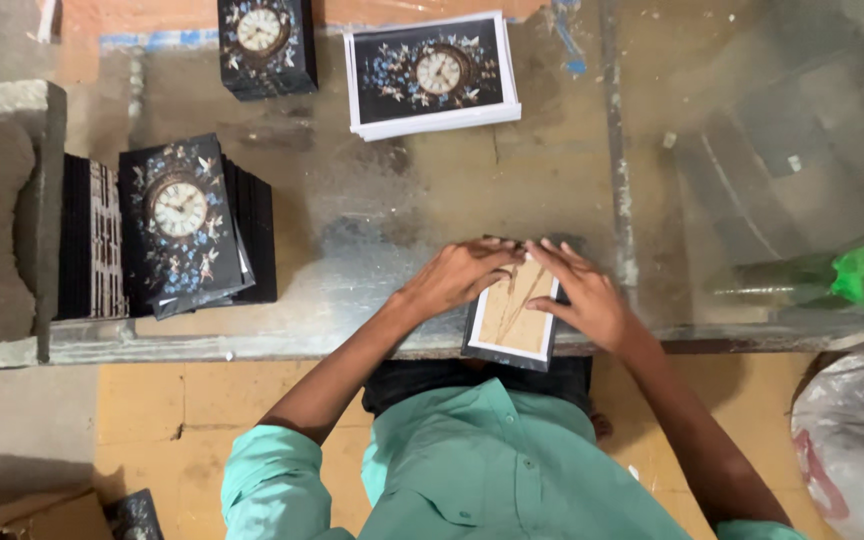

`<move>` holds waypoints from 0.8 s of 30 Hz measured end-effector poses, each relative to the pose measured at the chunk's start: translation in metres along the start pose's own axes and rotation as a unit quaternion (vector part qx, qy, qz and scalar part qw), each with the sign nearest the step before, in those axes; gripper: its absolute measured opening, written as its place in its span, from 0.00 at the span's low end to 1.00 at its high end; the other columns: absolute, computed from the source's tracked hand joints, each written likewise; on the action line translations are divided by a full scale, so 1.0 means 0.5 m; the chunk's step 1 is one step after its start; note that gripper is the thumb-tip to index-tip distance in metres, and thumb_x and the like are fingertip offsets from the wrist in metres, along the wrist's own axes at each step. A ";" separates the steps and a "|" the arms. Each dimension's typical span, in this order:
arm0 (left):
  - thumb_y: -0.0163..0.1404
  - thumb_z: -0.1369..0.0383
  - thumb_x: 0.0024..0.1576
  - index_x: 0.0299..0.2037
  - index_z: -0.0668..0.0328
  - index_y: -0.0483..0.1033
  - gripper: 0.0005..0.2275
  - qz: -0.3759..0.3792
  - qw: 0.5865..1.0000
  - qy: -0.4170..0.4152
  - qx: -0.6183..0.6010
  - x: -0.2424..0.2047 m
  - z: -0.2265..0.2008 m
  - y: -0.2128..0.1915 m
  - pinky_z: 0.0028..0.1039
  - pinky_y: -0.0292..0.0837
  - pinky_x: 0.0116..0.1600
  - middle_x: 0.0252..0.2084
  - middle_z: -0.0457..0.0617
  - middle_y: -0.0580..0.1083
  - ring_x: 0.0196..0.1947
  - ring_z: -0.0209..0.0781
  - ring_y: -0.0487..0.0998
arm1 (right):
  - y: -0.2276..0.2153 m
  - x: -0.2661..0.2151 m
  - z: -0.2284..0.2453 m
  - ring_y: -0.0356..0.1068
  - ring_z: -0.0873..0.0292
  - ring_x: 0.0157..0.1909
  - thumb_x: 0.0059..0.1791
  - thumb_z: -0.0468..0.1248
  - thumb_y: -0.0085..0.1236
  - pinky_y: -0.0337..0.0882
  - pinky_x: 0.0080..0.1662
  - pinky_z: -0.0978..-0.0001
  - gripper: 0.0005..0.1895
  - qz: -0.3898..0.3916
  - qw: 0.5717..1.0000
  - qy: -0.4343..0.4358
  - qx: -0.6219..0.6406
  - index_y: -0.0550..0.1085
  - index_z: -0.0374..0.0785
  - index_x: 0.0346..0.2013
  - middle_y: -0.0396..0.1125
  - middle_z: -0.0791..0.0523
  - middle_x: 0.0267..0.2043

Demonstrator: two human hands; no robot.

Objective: The person assembles small clock frames by placing a printed clock image onto a black frame base and pressing the edges to secure it. The person handles the frames one at a time, aligning the image and smoothing the edges before stacking the completed units.

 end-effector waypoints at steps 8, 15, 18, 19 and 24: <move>0.52 0.72 0.59 0.57 0.56 0.78 0.16 -0.009 0.967 -0.114 -0.226 0.103 0.027 -0.060 0.33 0.79 0.57 0.50 0.51 0.82 0.51 0.49 0.85 | -0.011 -0.026 0.044 0.69 0.43 0.60 0.45 0.42 0.66 0.72 0.56 0.57 0.28 -0.106 0.992 0.000 0.072 0.73 0.42 0.60 0.69 0.46 0.61; 0.46 0.69 0.59 0.66 0.61 0.66 0.23 -0.071 0.965 0.032 0.250 0.223 0.000 0.039 0.53 0.40 0.77 0.76 0.56 0.56 0.77 0.53 0.47 | 0.007 -0.063 0.053 0.74 0.47 0.58 0.46 0.39 0.68 0.75 0.55 0.60 0.24 -0.192 0.975 0.032 0.104 0.74 0.39 0.56 0.73 0.49 0.58; 0.42 0.68 0.64 0.70 0.57 0.63 0.23 0.014 0.950 0.063 0.306 0.218 0.004 0.075 0.48 0.36 0.82 0.80 0.51 0.49 0.81 0.50 0.41 | 0.011 -0.060 0.054 0.72 0.48 0.60 0.43 0.41 0.72 0.71 0.58 0.59 0.31 -0.243 0.962 0.079 0.100 0.72 0.38 0.58 0.72 0.50 0.57; 0.43 0.68 0.63 0.70 0.58 0.62 0.23 0.023 0.954 0.072 0.289 0.213 0.004 0.079 0.50 0.36 0.81 0.79 0.52 0.50 0.80 0.51 0.41 | 0.015 -0.062 0.053 0.70 0.47 0.60 0.42 0.43 0.72 0.69 0.60 0.57 0.35 -0.244 0.960 0.107 0.085 0.71 0.39 0.61 0.70 0.49 0.57; 0.48 0.64 0.60 0.71 0.59 0.60 0.27 0.011 0.990 0.107 0.089 0.238 -0.011 0.070 0.56 0.33 0.77 0.75 0.54 0.52 0.77 0.55 0.41 | 0.002 -0.076 0.055 0.48 0.37 0.75 0.38 0.52 0.75 0.49 0.72 0.43 0.59 -0.329 0.942 0.065 0.008 0.54 0.32 0.73 0.48 0.41 0.75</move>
Point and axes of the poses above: each hand's wrist, its own x-axis towards the middle knuckle, its own y-axis out of the palm, z = x × y, the point moved 5 cm from there along x, towards the middle knuckle
